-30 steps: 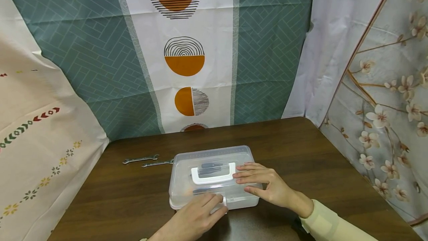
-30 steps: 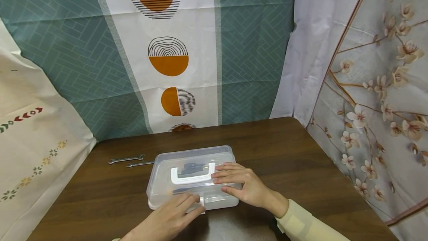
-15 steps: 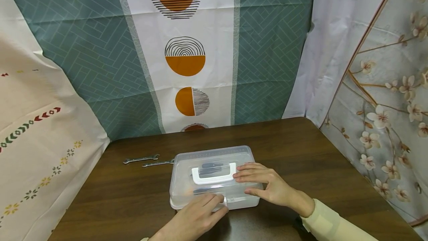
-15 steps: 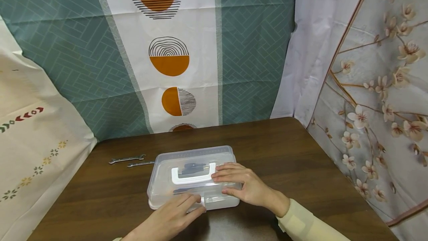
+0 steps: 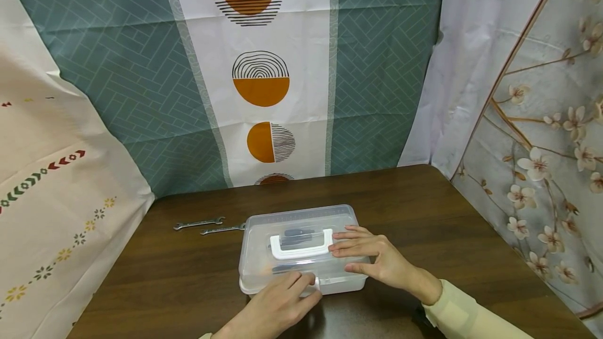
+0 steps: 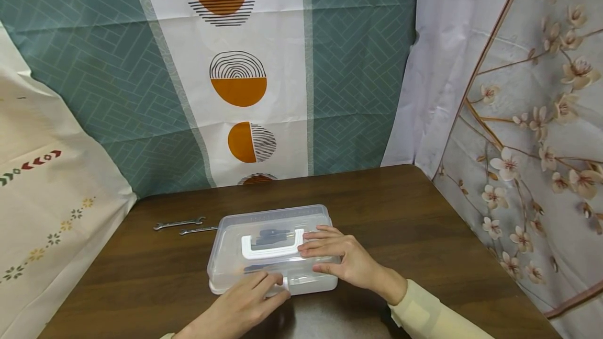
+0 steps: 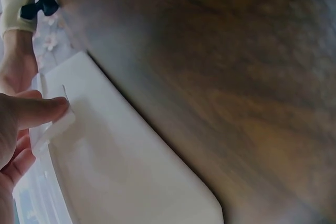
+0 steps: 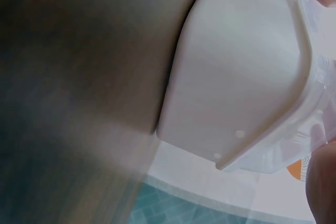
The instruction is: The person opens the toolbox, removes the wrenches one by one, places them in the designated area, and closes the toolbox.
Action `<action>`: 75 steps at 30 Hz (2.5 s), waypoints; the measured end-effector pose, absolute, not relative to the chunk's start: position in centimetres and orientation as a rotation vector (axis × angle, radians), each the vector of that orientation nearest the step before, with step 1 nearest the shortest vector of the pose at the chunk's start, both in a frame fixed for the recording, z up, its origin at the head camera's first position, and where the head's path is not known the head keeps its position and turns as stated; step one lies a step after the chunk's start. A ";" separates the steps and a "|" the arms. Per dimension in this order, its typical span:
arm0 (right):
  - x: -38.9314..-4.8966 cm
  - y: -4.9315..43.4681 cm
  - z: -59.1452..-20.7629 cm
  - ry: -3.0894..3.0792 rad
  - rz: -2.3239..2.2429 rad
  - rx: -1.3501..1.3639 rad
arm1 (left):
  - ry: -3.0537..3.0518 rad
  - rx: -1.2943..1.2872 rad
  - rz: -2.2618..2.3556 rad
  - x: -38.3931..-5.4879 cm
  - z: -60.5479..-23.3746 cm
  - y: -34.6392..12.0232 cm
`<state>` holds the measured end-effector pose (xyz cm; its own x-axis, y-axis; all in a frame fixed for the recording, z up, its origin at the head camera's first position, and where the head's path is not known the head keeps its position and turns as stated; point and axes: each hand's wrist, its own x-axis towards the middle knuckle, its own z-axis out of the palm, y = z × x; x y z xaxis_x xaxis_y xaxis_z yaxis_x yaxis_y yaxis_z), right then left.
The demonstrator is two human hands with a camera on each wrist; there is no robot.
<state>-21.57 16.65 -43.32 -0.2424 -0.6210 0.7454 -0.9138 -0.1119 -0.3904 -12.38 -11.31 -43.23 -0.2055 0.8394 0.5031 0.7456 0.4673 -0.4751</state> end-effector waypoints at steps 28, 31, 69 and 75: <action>-21.8 16.8 -43.3 -1.851 1.349 1.730 | -2.032 -1.287 0.169 -12.7 -44.1 -11.2; -21.7 16.7 -43.2 -1.854 1.351 1.718 | -2.030 -1.290 0.152 -12.8 -44.2 -11.2; -21.4 16.7 -42.9 -1.916 1.380 1.693 | -2.009 -1.324 0.117 -11.9 -43.3 -11.4; -21.4 16.9 -42.6 -1.958 1.405 1.693 | -1.981 -1.330 0.069 -11.9 -42.8 -11.4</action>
<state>-21.39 16.89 -42.64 -0.3262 -0.6641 0.6727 -0.8501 -0.1051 -0.5161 -11.86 -11.44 -42.78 -0.1918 0.8192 0.5406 0.7798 0.4616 -0.4229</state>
